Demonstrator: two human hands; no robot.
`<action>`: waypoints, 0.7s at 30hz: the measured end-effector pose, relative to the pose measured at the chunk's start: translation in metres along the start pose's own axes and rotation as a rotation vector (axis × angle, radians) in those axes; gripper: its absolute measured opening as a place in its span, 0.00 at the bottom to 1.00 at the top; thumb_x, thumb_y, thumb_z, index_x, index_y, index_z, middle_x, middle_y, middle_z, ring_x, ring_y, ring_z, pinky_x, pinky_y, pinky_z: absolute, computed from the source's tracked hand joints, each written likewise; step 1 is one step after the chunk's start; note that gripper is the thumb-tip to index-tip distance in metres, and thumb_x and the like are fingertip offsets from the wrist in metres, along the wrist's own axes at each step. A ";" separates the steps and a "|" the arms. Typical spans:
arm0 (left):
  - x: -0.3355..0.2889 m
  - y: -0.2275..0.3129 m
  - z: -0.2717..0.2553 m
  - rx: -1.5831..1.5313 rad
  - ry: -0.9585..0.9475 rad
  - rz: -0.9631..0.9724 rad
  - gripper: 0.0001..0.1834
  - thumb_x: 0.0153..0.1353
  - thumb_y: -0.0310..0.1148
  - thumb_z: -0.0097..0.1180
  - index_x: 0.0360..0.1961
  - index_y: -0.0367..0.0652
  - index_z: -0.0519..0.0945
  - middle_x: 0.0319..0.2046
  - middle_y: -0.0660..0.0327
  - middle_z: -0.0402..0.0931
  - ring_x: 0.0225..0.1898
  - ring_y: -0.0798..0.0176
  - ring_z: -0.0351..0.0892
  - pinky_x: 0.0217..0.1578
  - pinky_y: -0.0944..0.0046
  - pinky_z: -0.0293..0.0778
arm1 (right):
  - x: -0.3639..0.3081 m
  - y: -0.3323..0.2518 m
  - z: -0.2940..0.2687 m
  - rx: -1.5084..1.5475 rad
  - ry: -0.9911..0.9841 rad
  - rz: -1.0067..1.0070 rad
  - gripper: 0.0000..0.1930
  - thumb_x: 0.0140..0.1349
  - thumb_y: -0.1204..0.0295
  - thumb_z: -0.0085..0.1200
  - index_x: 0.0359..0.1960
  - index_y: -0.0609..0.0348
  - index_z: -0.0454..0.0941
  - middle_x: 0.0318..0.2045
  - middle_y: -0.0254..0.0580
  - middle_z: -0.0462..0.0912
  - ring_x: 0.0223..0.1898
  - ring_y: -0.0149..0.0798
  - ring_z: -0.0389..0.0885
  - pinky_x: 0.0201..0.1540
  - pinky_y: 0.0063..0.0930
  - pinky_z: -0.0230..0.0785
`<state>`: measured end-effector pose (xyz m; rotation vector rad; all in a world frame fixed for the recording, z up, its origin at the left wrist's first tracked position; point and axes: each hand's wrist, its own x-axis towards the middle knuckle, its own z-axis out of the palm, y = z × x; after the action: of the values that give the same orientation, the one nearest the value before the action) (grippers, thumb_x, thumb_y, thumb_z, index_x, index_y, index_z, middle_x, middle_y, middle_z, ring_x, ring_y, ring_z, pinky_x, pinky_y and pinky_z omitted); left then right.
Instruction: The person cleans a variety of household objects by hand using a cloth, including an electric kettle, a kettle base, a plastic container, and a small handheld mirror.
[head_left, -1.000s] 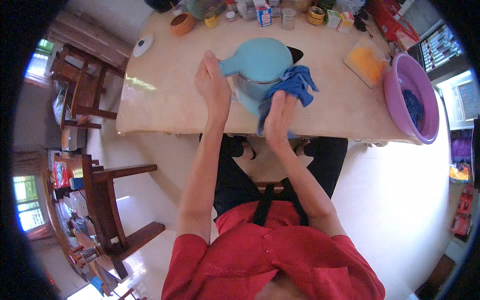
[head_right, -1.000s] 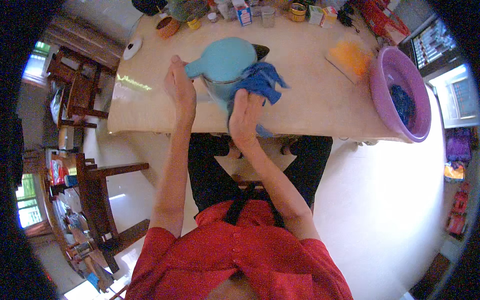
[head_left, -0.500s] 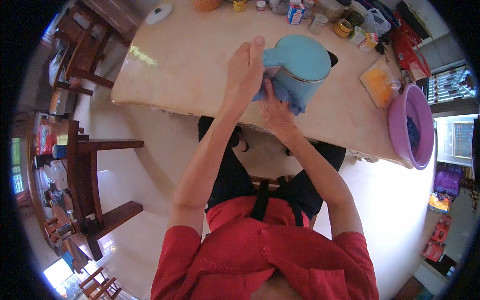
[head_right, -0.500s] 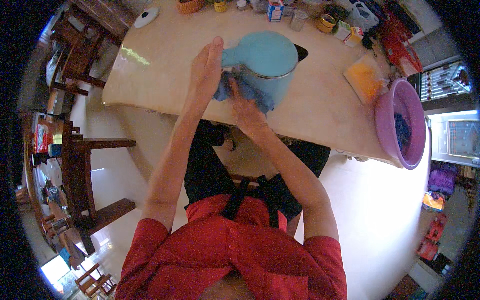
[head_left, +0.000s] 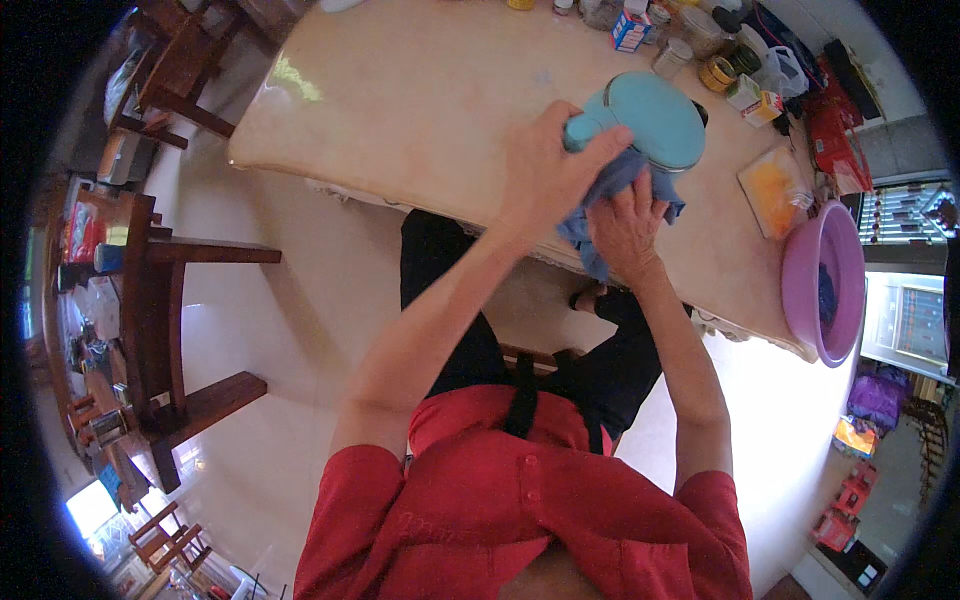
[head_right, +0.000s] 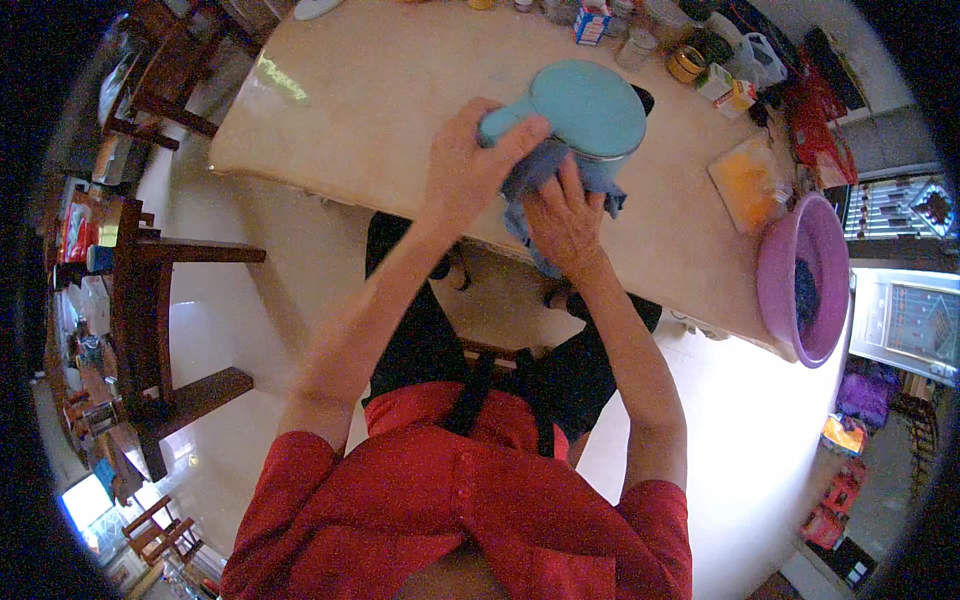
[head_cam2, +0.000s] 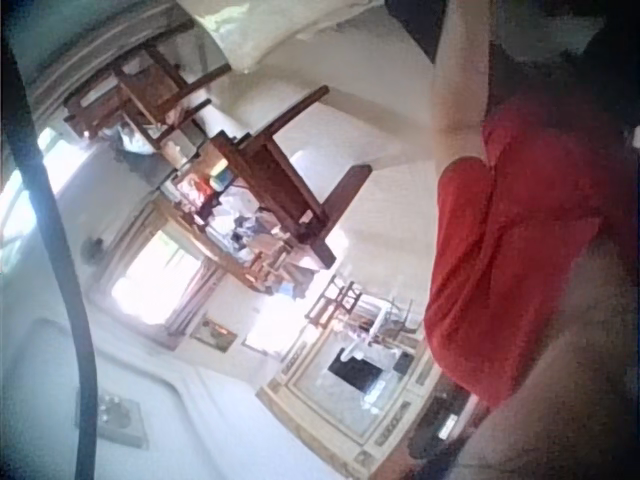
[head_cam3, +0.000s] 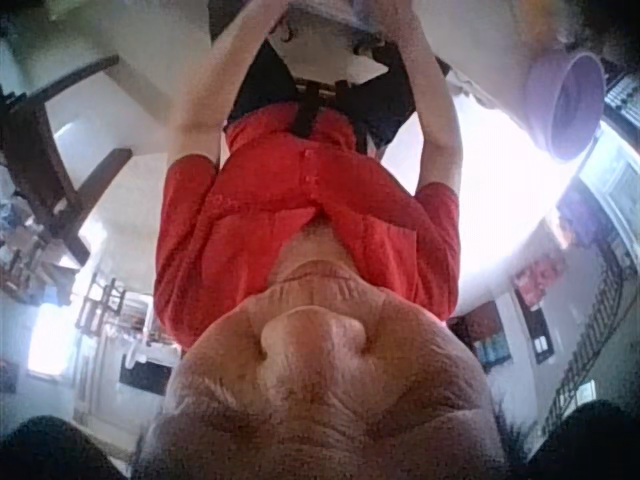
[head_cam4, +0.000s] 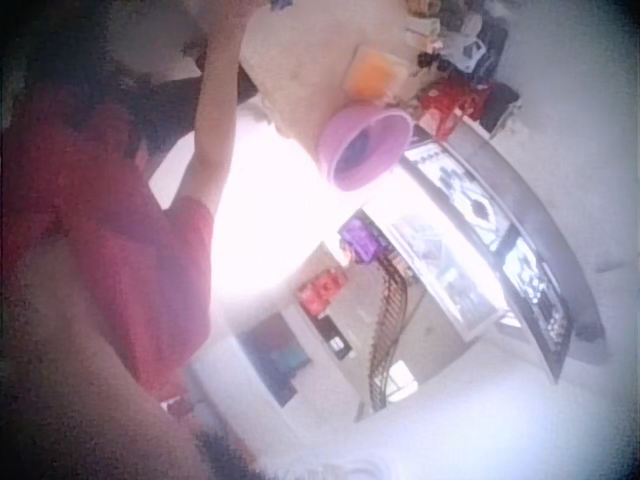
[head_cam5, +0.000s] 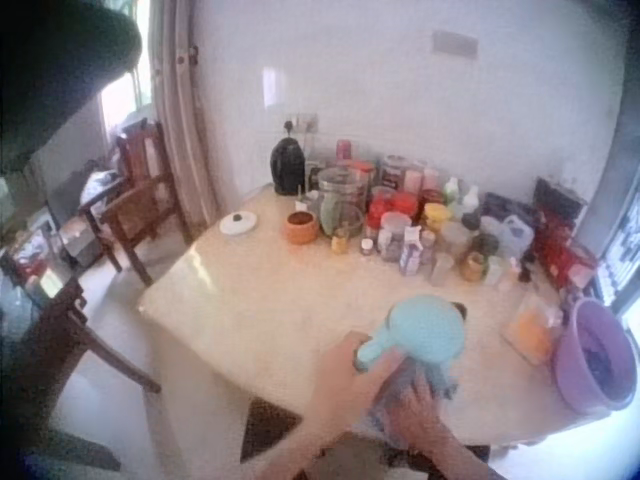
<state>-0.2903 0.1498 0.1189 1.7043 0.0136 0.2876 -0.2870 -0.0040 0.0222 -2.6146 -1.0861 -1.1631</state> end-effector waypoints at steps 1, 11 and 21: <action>-0.007 0.005 0.011 0.040 0.037 0.024 0.25 0.48 0.48 0.62 0.32 0.33 0.75 0.21 0.56 0.75 0.25 0.65 0.73 0.27 0.65 0.70 | -0.006 0.003 0.003 -0.011 -0.007 0.002 0.11 0.49 0.67 0.50 0.35 0.47 0.78 0.45 0.38 0.69 0.56 0.48 0.63 0.39 0.49 0.57; -0.025 -0.042 0.001 -0.149 0.082 0.185 0.24 0.55 0.41 0.57 0.44 0.33 0.69 0.32 0.58 0.73 0.32 0.62 0.73 0.36 0.67 0.70 | -0.043 -0.027 -0.003 0.320 -0.065 0.085 0.13 0.50 0.74 0.51 0.40 0.58 0.73 0.44 0.47 0.71 0.46 0.52 0.68 0.40 0.49 0.58; -0.131 -0.097 -0.018 -1.275 -0.155 -0.882 0.16 0.62 0.43 0.42 0.47 0.46 0.70 0.42 0.59 0.73 0.41 0.63 0.75 0.38 0.66 0.75 | 0.036 -0.071 -0.092 0.778 -0.384 0.191 0.18 0.42 0.71 0.59 0.38 0.54 0.75 0.39 0.40 0.71 0.44 0.49 0.68 0.45 0.42 0.61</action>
<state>-0.4061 0.1598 0.0031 0.3402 0.3763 -0.4425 -0.3720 0.0384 0.0978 -2.2494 -1.0256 -0.1238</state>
